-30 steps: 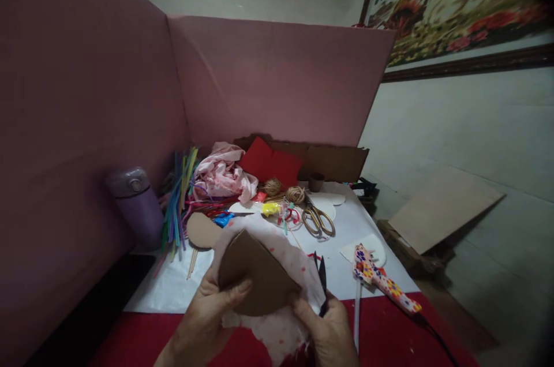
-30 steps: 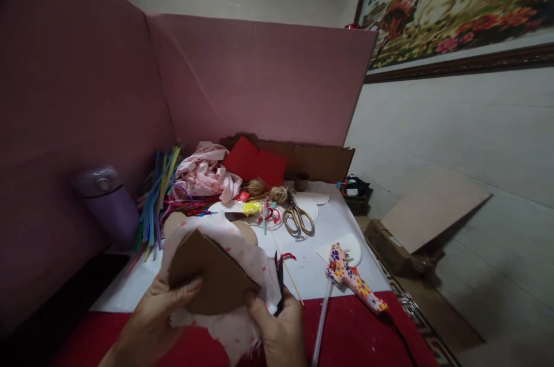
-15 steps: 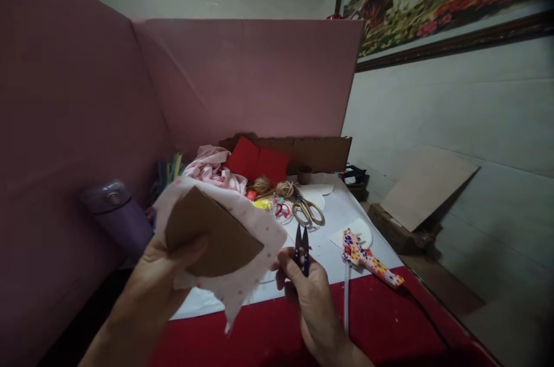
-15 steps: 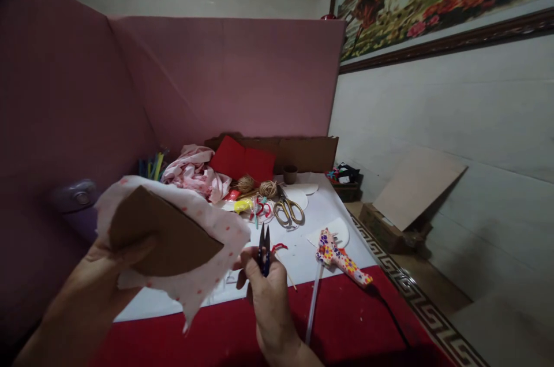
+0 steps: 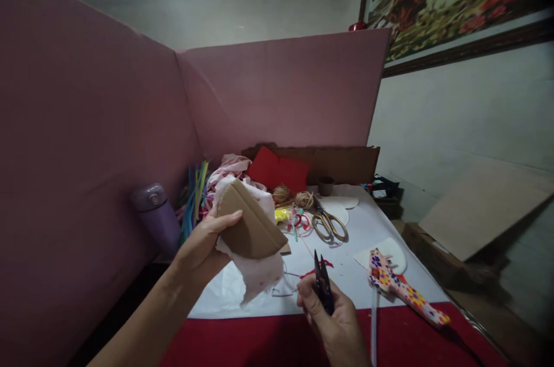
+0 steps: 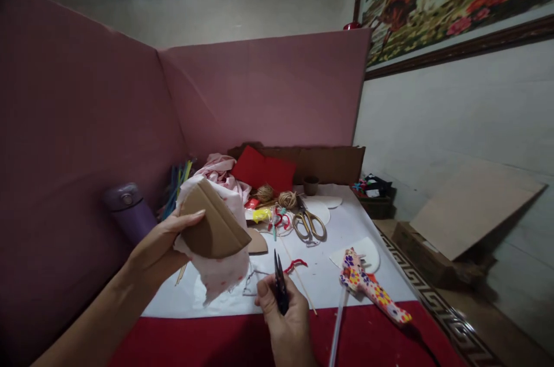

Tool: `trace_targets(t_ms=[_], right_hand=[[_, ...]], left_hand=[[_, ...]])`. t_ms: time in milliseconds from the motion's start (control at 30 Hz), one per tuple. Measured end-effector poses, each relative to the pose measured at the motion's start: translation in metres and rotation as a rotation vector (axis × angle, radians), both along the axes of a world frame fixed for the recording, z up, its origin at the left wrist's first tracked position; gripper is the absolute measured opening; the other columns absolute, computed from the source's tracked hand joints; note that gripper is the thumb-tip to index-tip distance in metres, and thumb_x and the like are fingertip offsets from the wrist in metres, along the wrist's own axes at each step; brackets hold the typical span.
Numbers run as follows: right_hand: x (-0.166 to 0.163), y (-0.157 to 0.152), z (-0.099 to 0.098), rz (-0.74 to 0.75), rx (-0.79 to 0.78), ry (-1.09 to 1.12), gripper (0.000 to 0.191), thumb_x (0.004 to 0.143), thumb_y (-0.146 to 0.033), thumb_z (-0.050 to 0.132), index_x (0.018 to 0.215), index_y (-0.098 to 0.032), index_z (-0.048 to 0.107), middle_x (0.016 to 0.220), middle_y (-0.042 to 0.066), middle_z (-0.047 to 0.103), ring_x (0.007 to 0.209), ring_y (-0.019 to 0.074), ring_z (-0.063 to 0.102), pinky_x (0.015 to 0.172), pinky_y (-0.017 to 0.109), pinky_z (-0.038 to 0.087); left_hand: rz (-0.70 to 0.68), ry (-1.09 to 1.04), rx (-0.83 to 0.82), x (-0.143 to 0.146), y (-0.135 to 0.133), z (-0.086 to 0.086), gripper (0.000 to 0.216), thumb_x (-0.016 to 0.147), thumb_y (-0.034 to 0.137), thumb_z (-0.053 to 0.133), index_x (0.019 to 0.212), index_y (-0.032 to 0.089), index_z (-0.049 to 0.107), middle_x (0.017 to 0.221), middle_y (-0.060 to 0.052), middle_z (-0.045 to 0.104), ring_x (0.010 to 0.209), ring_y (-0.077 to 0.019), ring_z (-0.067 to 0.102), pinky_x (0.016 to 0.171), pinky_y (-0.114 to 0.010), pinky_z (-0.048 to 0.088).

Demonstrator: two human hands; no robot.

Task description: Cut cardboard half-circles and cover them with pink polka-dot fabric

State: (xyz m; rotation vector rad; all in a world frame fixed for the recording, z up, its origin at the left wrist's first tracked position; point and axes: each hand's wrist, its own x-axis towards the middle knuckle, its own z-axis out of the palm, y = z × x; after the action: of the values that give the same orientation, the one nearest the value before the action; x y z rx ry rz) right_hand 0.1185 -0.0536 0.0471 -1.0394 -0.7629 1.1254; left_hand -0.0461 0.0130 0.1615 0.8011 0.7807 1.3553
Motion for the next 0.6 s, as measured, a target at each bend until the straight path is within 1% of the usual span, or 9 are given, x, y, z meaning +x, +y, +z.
trace_targets(t_ms=[67,133,233,300,333,400,467,533,600], right_hand=[[0.005,0.0,0.004,-0.079,0.055,-0.09,0.039,0.065,-0.055,0.073,0.07,-0.017,0.063,0.057,-0.001,0.053,0.05,0.0112,0.042,0.047,0.022,0.034],[0.01,0.002,0.007,-0.117,0.097,-0.177,0.038,0.068,-0.055,0.07,0.078,-0.018,0.066,0.065,0.001,0.059,0.06,0.0153,0.051,0.055,0.023,0.04],[0.014,0.006,0.007,-0.055,0.113,-0.255,0.039,0.068,-0.051,0.072,0.09,-0.019,0.066,0.082,0.006,0.067,0.076,0.0209,0.059,0.066,0.025,0.046],[0.013,0.008,0.006,0.015,0.089,-0.268,0.038,0.068,-0.047,0.073,0.09,-0.019,0.065,0.085,0.008,0.068,0.079,0.0227,0.06,0.067,0.027,0.047],[0.012,0.008,0.005,0.04,0.073,-0.266,0.036,0.068,-0.047,0.073,0.088,-0.018,0.064,0.083,0.008,0.068,0.077,0.0227,0.06,0.065,0.027,0.047],[0.01,0.008,0.005,0.076,0.048,-0.255,0.034,0.067,-0.046,0.073,0.082,-0.017,0.063,0.076,0.007,0.067,0.07,0.0215,0.059,0.061,0.028,0.047],[0.009,0.008,0.007,0.086,0.036,-0.242,0.034,0.067,-0.046,0.073,0.079,-0.016,0.062,0.074,0.006,0.066,0.067,0.0201,0.057,0.06,0.027,0.047],[0.009,0.007,0.007,0.085,0.036,-0.245,0.034,0.066,-0.045,0.074,0.077,-0.016,0.061,0.072,0.006,0.065,0.065,0.019,0.056,0.059,0.027,0.046],[0.009,0.007,0.006,0.086,0.038,-0.256,0.033,0.066,-0.045,0.074,0.076,-0.016,0.061,0.071,0.005,0.064,0.065,0.0183,0.054,0.059,0.026,0.045]], left_hand=[[-0.039,-0.031,-0.018,0.004,-0.001,-0.011,0.057,0.072,0.002,0.065,0.124,0.021,0.056,0.082,-0.005,0.075,0.067,-0.0202,0.07,0.062,-0.031,0.058],[-0.074,-0.06,-0.042,0.008,-0.005,-0.022,0.058,0.072,0.003,0.065,0.126,0.021,0.054,0.085,-0.006,0.075,0.07,-0.0205,0.07,0.064,-0.031,0.058],[-0.133,-0.078,-0.104,0.017,-0.013,-0.036,0.057,0.073,0.003,0.064,0.127,0.019,0.052,0.086,-0.008,0.075,0.069,-0.0212,0.07,0.065,-0.031,0.057],[-0.165,-0.079,-0.134,0.022,-0.018,-0.044,0.056,0.075,0.004,0.063,0.127,0.018,0.052,0.087,-0.008,0.075,0.069,-0.0218,0.071,0.064,-0.031,0.056],[-0.17,-0.086,-0.154,0.023,-0.02,-0.047,0.053,0.076,0.006,0.063,0.127,0.018,0.053,0.086,-0.008,0.076,0.07,-0.0223,0.071,0.065,-0.031,0.056],[-0.186,-0.127,-0.217,0.022,-0.022,-0.051,0.044,0.08,0.016,0.062,0.124,0.015,0.056,0.086,-0.009,0.076,0.076,-0.0238,0.071,0.07,-0.033,0.056],[-0.243,-0.203,-0.283,0.02,-0.023,-0.052,0.04,0.085,0.03,0.057,0.121,0.012,0.059,0.086,-0.011,0.076,0.083,-0.0262,0.07,0.077,-0.036,0.054],[-0.331,-0.288,-0.294,0.016,-0.024,-0.052,0.047,0.087,0.043,0.051,0.121,0.012,0.059,0.089,-0.013,0.075,0.09,-0.0286,0.069,0.084,-0.04,0.051],[-0.392,-0.355,-0.261,0.014,-0.024,-0.052,0.053,0.087,0.05,0.046,0.123,0.013,0.057,0.094,-0.013,0.075,0.096,-0.0302,0.067,0.089,-0.043,0.048]])
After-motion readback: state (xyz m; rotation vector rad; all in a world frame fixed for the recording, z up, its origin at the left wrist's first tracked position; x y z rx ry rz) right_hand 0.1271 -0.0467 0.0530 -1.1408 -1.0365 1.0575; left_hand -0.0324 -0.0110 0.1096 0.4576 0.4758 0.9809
